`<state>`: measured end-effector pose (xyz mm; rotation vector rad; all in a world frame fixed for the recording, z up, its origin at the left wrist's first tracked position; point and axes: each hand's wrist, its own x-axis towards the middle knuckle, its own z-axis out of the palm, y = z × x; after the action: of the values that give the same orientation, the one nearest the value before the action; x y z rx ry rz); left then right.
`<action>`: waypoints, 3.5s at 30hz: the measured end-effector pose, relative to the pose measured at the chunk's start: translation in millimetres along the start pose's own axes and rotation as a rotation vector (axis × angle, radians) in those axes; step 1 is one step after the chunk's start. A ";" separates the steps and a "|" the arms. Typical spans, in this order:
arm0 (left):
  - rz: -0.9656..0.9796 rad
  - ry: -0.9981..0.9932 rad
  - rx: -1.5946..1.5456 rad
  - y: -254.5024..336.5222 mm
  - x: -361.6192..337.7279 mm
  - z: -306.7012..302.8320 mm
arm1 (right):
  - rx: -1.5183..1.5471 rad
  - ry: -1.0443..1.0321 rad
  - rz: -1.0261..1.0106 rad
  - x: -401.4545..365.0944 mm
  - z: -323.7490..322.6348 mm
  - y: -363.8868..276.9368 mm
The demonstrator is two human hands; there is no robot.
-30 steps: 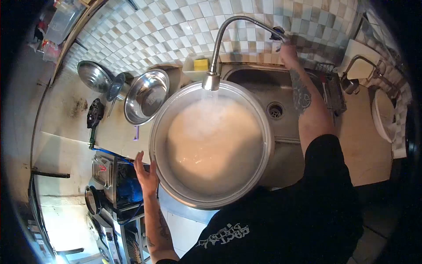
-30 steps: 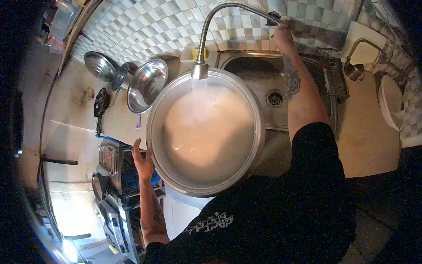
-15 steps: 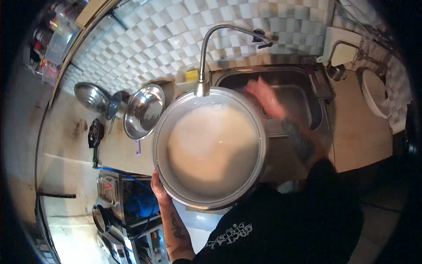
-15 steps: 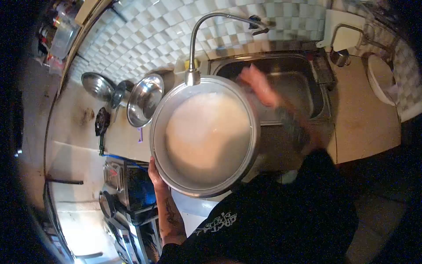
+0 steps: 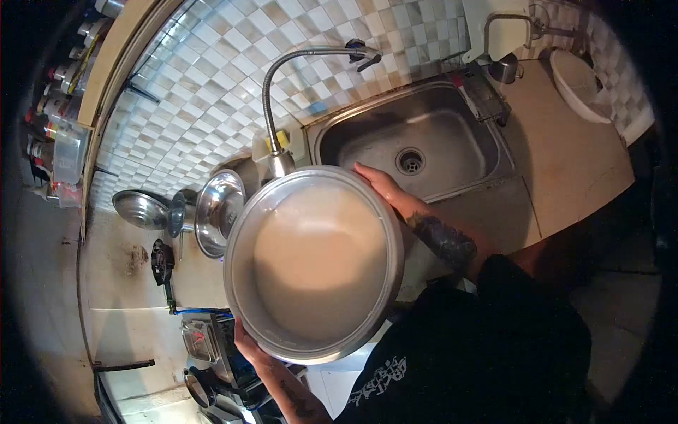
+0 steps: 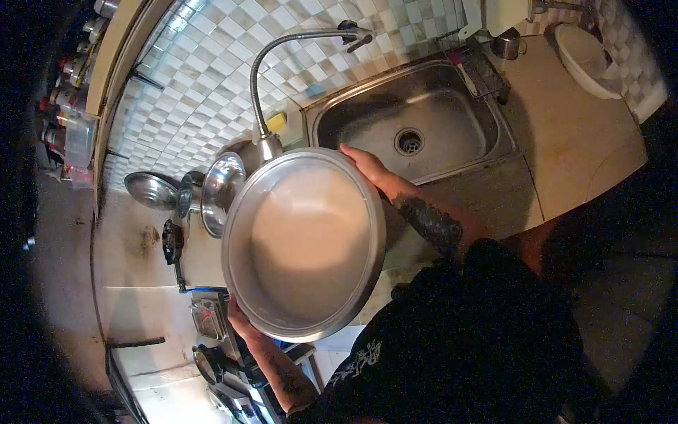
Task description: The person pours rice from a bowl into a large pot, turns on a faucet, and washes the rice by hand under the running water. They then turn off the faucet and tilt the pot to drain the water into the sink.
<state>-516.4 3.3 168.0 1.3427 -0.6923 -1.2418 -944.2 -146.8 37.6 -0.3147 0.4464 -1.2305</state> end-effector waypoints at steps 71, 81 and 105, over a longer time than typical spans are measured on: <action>0.273 0.300 0.193 75.3 -84.5 86.7 | 0.079 0.173 -0.013 27.5 -44.8 0.5; 0.200 0.311 0.185 78.3 -97.3 134.4 | -2.082 0.349 -0.356 -42.7 -120.4 -69.7; 0.209 0.250 0.171 83.9 -96.0 129.8 | -1.990 -0.045 -0.439 -200.5 -94.0 -94.9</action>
<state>-641.7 32.5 296.7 1.4931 -0.7516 -0.8464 -1122.2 15.4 31.1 -2.1811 1.5213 -0.7523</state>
